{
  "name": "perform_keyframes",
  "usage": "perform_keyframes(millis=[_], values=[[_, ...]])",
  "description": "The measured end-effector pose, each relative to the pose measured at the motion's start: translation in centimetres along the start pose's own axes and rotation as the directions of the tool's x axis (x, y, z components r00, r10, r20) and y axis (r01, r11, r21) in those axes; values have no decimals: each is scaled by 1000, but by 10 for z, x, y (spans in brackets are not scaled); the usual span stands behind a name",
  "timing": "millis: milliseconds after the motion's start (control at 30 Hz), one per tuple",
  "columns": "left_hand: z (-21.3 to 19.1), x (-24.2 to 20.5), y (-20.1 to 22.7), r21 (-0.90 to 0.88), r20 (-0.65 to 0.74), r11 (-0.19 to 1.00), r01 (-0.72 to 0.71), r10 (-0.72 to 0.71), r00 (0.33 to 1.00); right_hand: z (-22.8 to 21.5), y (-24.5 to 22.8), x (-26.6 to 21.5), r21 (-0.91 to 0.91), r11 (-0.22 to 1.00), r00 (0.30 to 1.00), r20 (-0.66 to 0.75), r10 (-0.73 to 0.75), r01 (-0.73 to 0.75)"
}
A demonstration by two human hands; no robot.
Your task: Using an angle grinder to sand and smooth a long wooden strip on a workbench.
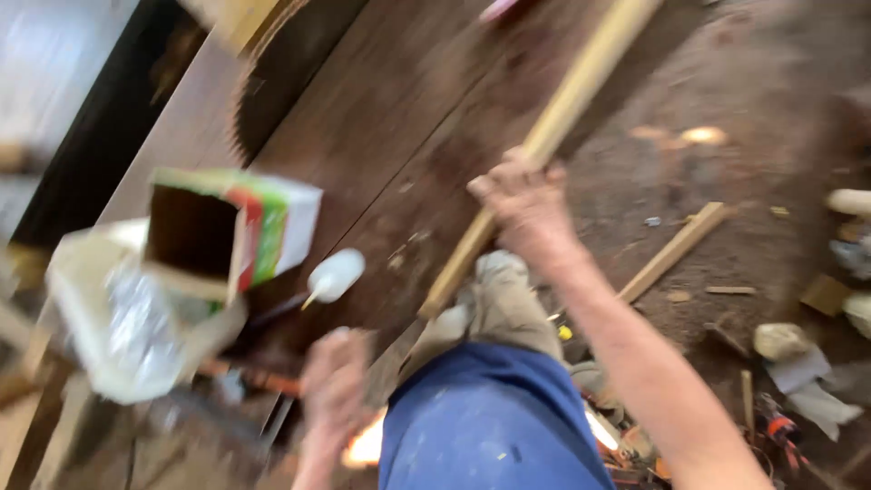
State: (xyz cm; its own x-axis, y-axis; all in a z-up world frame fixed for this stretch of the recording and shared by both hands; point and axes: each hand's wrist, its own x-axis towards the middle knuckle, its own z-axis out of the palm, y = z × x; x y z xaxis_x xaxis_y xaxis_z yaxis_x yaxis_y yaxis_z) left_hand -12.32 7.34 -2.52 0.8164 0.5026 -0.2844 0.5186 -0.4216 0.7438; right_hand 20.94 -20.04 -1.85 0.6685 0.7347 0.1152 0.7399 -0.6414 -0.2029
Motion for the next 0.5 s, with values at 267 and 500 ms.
perform_keyframes(millis=[267, 500], values=[[-59, 1, 108, 784, -374, 607, -131, 630, 681, -21, -12, 6, 152, 982, 945, 322, 58, -112], [73, 31, 126, 582, 22, 715, -388, 464, 886, -30, -39, 17, 179, 983, 942, 319, -102, 46]])
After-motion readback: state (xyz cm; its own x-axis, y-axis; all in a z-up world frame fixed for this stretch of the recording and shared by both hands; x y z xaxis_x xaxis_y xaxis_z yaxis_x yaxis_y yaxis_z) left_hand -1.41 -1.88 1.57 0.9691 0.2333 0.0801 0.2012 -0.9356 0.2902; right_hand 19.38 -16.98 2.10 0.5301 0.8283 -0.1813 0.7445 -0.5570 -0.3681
